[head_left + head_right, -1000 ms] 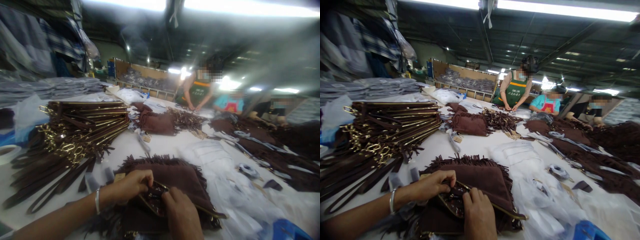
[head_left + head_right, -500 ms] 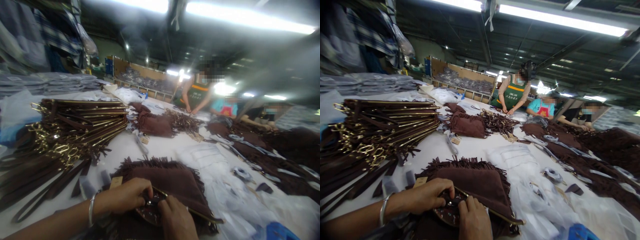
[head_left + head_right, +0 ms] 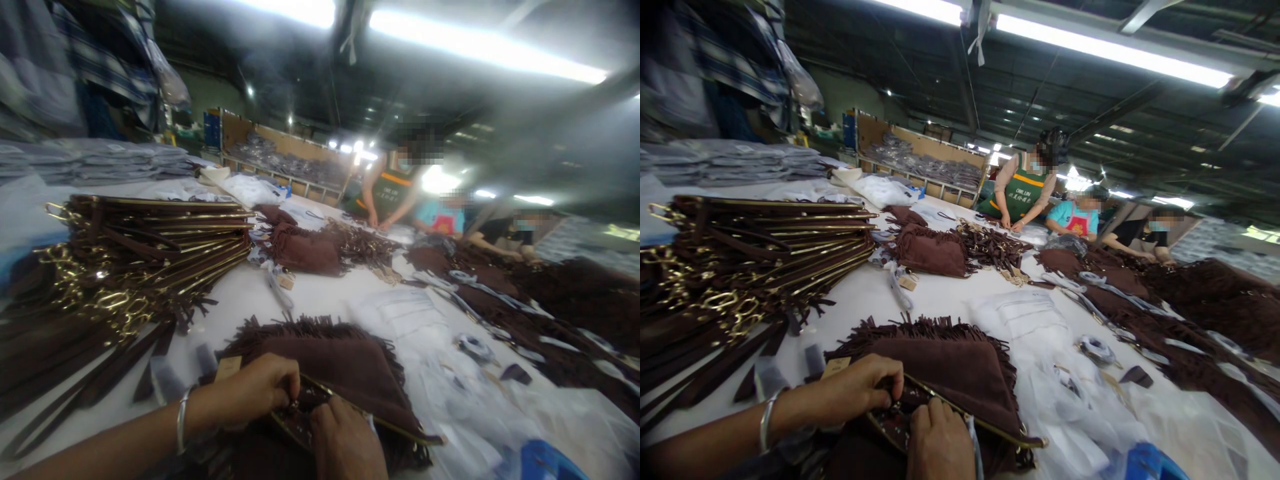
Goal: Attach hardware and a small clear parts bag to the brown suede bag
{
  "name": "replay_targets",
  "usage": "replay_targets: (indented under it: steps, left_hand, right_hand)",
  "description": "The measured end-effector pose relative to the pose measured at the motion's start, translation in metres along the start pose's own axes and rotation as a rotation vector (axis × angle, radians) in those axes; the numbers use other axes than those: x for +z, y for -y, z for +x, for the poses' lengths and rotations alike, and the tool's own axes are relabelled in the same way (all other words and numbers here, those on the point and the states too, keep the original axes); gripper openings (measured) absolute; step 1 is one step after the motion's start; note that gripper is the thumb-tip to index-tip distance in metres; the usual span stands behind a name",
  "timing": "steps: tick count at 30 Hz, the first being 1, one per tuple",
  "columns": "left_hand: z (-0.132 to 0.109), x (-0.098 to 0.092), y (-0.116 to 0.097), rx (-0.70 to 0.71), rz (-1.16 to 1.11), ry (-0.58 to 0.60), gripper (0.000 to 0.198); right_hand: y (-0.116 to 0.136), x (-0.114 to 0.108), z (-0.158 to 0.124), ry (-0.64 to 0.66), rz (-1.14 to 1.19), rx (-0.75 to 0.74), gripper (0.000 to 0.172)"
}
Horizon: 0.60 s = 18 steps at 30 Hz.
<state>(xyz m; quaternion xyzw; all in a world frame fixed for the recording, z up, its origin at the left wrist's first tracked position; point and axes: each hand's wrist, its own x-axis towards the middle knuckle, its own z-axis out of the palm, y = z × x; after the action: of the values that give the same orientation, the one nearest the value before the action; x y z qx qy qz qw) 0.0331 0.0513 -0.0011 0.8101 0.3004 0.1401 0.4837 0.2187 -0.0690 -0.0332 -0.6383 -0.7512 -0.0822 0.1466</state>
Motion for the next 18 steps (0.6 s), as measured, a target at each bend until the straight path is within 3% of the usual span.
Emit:
replay_targets:
  steps: [13,18]
  left_hand:
    - [0.002,-0.014,-0.002,0.021,0.167,0.153,0.036]
    - [0.002,-0.019,-0.006,0.022,0.242,0.241,0.038]
  right_hand:
    - [0.009,-0.008,0.011,0.064,0.226,0.081,0.018]
    - [0.016,-0.005,0.015,0.096,0.189,0.159,0.021]
